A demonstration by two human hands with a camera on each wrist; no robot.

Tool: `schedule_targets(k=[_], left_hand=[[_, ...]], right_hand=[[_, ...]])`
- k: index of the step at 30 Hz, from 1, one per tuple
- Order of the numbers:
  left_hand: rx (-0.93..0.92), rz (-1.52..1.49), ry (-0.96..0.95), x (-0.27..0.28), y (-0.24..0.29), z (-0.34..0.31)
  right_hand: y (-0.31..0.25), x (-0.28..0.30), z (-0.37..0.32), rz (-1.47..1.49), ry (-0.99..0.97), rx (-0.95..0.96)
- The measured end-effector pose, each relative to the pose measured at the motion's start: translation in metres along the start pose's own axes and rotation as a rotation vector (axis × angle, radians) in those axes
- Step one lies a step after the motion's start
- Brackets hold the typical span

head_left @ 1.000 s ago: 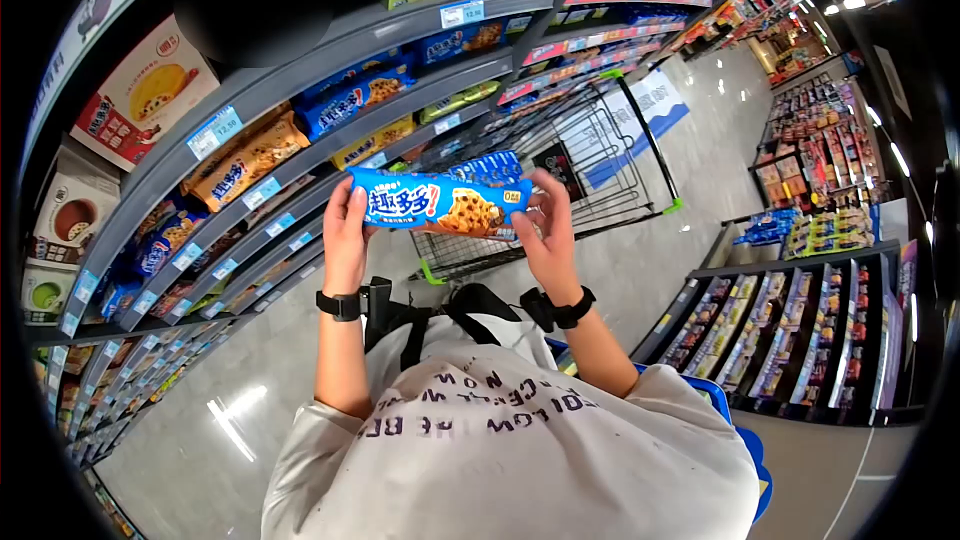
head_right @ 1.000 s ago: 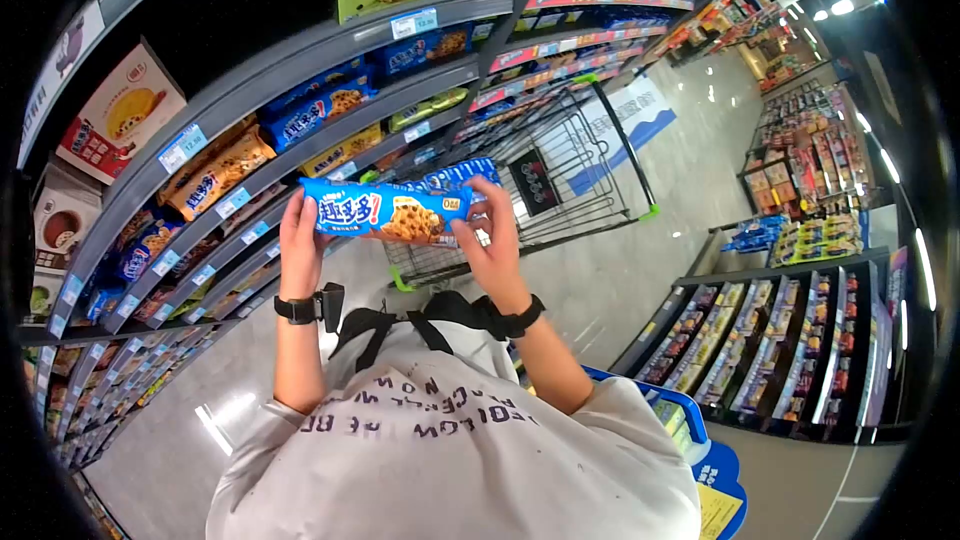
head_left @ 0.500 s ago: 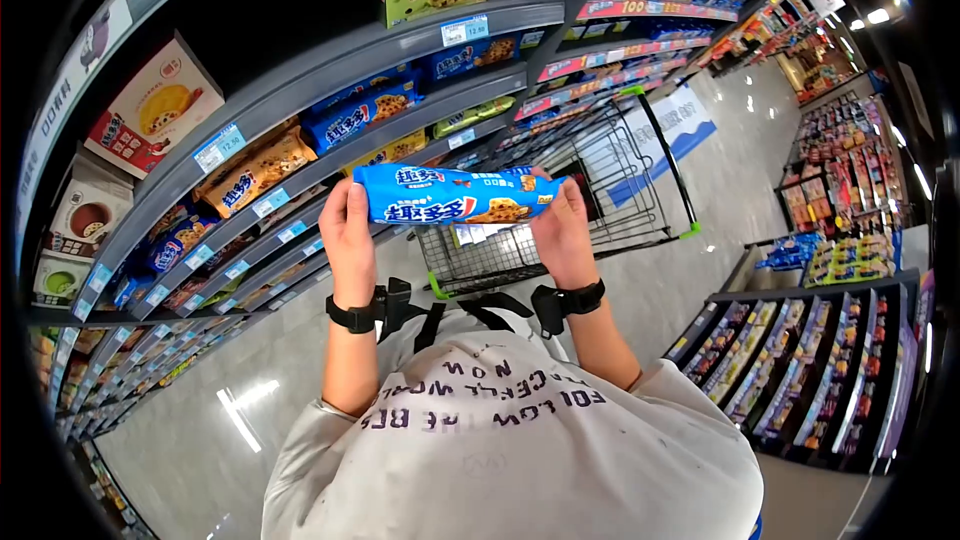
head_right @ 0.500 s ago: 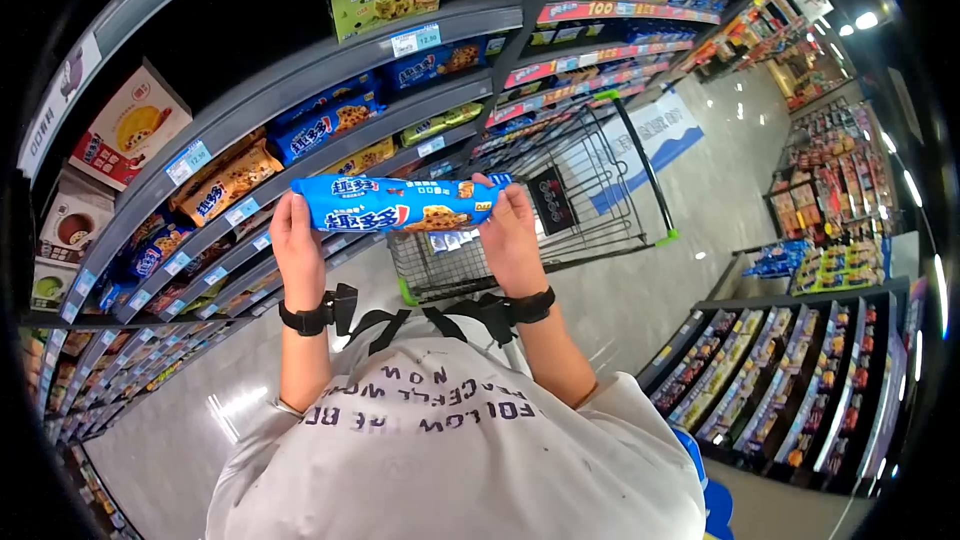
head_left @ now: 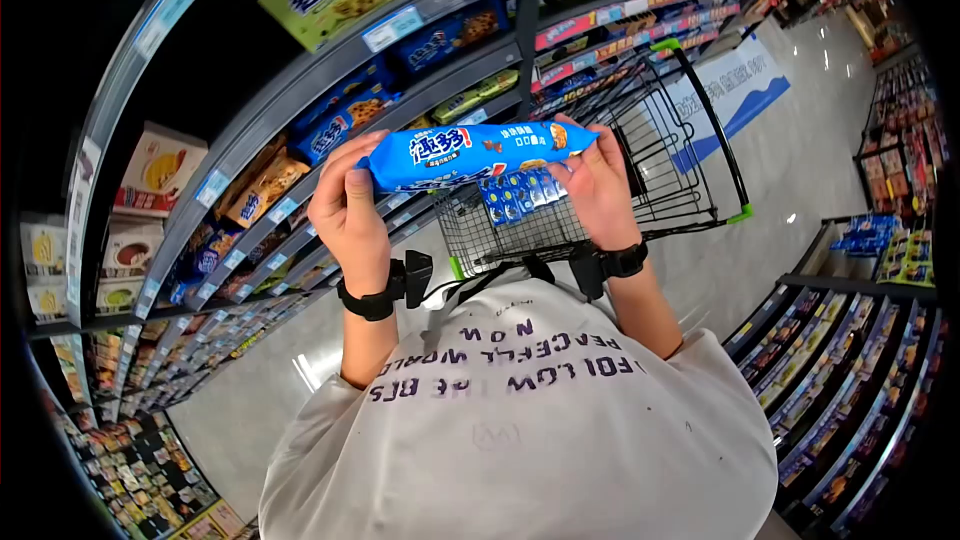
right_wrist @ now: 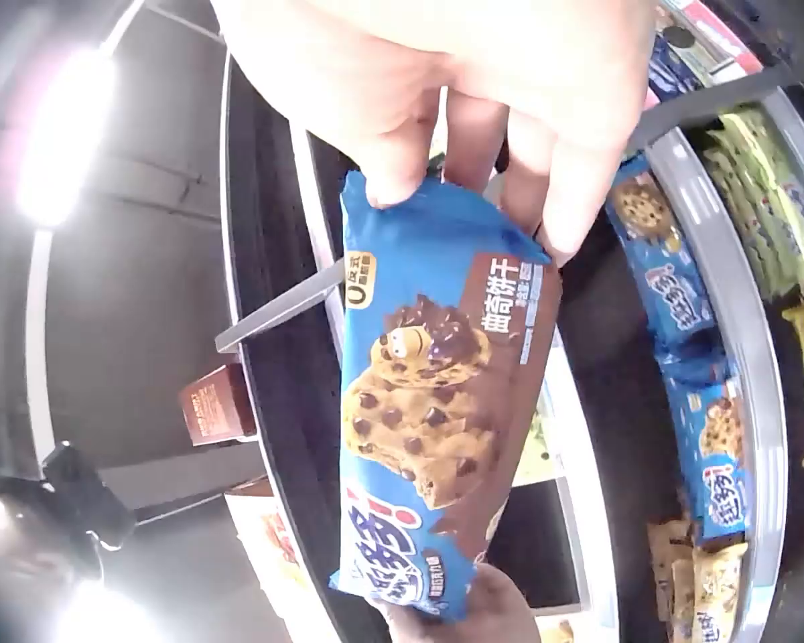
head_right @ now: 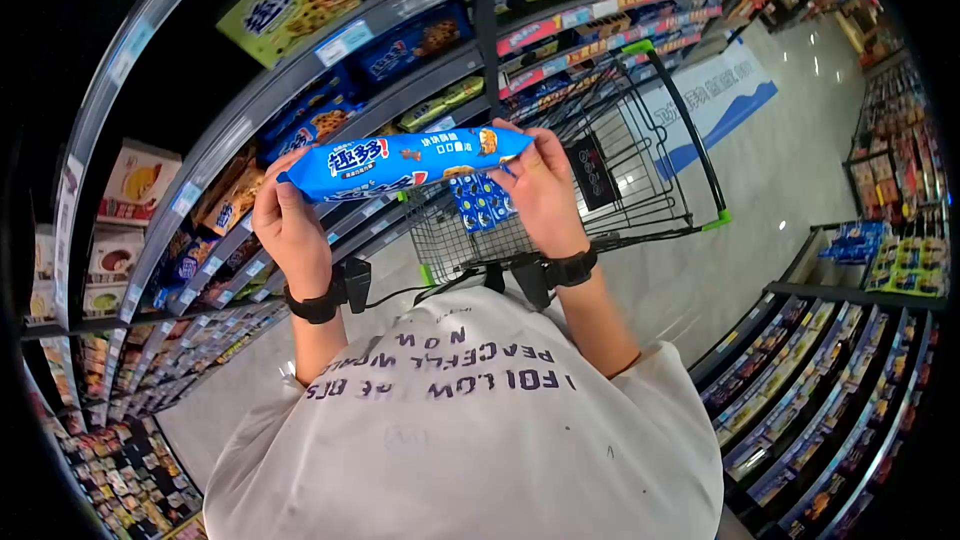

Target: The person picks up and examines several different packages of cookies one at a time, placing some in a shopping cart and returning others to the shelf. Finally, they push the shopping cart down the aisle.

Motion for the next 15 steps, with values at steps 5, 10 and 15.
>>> schedule_targets(k=[5, 10, 15], left_hand=[[0.04, 0.055, -0.011, -0.045, -0.005, -0.009], [0.053, 0.013, -0.014, -0.072, -0.011, -0.013], [-0.059, -0.002, -0.038, -0.098, -0.002, -0.012]], right_hand=[[-0.044, 0.043, 0.005, -0.033, 0.073, 0.052], [-0.059, 0.069, 0.009, -0.025, 0.025, 0.068], [-0.083, 0.078, 0.01, 0.048, -0.031, 0.138]])
Point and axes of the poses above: each hand's wrist, its own z-axis towards the middle knuckle, its own x-axis out of the back of the hand, y = z × x, the point moved 2 cm from there along z, towards the middle knuckle, and after that the axes turned 3 degrees about -x, right-handed, at the moved point
